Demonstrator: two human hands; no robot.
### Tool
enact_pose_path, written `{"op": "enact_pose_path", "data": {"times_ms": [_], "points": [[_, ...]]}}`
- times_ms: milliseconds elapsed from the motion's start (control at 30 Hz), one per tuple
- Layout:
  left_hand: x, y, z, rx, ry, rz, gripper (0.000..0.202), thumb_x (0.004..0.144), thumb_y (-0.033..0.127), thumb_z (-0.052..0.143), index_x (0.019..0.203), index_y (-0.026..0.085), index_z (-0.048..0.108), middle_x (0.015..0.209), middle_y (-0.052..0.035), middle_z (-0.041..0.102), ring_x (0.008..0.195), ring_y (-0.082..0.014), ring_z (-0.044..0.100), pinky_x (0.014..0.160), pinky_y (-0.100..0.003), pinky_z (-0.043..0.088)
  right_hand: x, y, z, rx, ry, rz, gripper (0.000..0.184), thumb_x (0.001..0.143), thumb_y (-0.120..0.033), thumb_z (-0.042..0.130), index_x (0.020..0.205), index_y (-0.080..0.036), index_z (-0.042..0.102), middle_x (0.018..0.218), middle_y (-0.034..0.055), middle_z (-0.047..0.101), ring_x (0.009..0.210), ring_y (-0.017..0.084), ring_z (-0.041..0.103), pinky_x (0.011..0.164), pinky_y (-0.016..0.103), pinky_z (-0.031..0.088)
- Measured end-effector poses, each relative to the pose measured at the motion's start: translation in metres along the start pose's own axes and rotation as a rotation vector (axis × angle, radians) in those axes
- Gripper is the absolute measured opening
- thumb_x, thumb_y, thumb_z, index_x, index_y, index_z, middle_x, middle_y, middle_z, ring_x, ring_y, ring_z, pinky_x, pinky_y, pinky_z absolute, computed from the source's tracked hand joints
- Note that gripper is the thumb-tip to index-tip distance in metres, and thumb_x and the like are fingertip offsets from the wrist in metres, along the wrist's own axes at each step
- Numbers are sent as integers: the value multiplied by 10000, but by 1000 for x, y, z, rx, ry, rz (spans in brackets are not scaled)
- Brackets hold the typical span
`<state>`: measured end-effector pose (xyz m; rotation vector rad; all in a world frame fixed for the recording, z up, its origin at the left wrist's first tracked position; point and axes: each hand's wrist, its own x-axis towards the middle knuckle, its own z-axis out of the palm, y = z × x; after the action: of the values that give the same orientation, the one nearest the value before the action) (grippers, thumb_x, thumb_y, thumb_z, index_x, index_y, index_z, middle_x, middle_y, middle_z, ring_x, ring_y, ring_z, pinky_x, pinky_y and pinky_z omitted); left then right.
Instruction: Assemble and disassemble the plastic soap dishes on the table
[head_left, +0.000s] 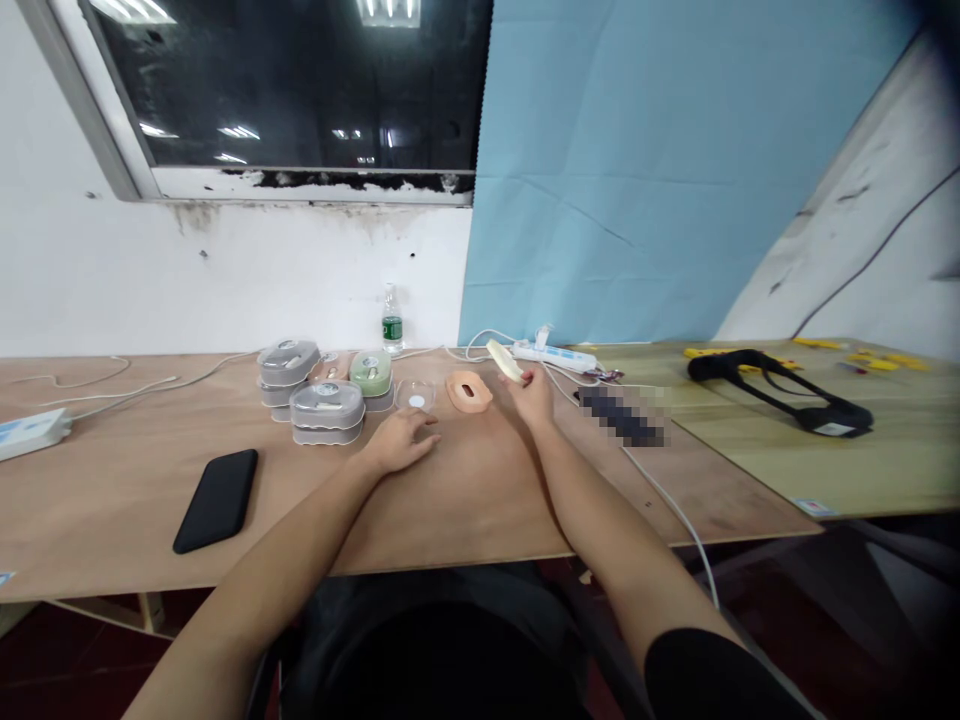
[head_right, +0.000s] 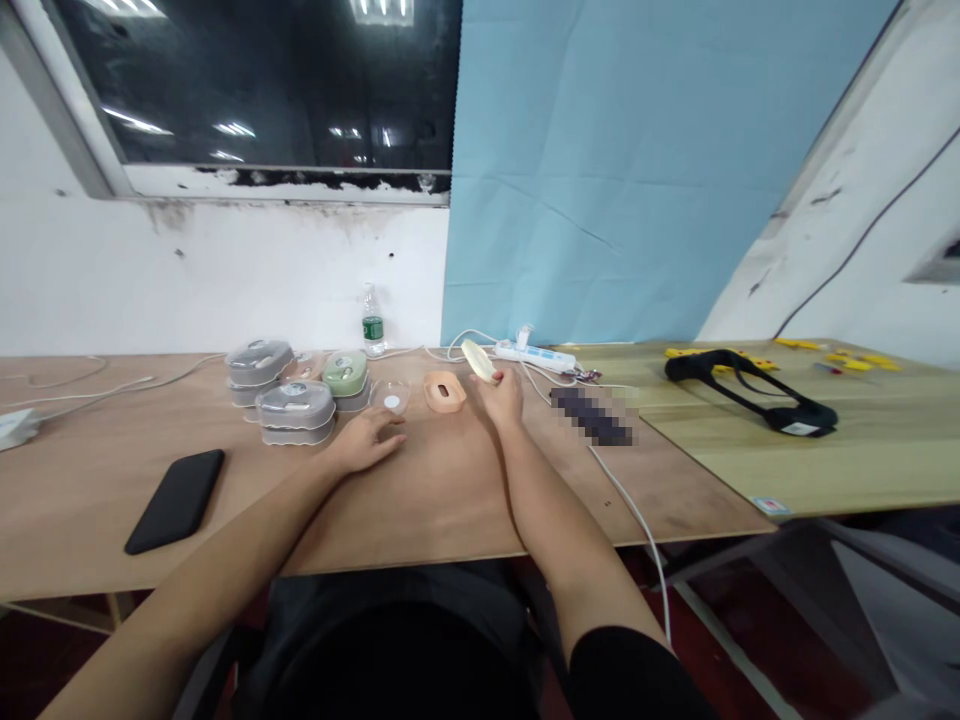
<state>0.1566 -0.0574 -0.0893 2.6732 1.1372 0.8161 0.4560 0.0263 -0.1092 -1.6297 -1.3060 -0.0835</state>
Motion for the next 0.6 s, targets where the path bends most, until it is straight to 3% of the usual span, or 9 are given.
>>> {"op": "enact_pose_path", "data": {"times_ms": [100,267,333,400,500,600], "points": [[-1,0,0,-36,8,-70,471,841,415,519,1261,203,498,1150,-87,619,1047,-237,578,921,-374,448,-7,-18,-6,106,8,-55,385,742,-561,589,826,-201,480,778,34,568,671,164,493,639,269,393],[-2,-3,1,-67,63,-188,722,847,509,496,1434,173,241,1253,-128,556,1039,-243,594,895,-376,461,-22,-47,-12,340,-104,-141,359,845,-557,446,842,-201,494,739,17,557,679,158,503,631,249,401],[-2,-3,0,-88,76,-241,771,864,548,447,1463,164,150,1266,-140,550,1019,-247,611,883,-377,466,-29,-56,-9,442,-205,-173,380,864,-564,403,838,-200,508,743,16,563,697,159,514,629,244,406],[-1,-2,-2,-92,93,-297,782,878,576,397,1474,165,100,1289,-148,540,1034,-264,613,879,-384,466,-35,-62,-5,513,-384,-206,401,865,-571,391,808,-197,525,734,13,568,695,154,519,612,237,405],[-2,-4,-4,-52,94,-353,701,898,577,337,1454,173,203,1317,-151,532,1103,-300,584,907,-400,446,-44,-67,1,471,-722,-242,426,847,-578,419,708,-192,535,619,-11,534,592,133,489,534,223,366],[-2,-12,-4,-7,1,-354,558,901,530,362,1344,197,425,1235,-118,603,1092,-290,590,910,-377,444,-48,-65,2,311,-921,-283,464,820,-571,469,567,-184,506,490,-33,459,489,110,424,474,219,296]]}}
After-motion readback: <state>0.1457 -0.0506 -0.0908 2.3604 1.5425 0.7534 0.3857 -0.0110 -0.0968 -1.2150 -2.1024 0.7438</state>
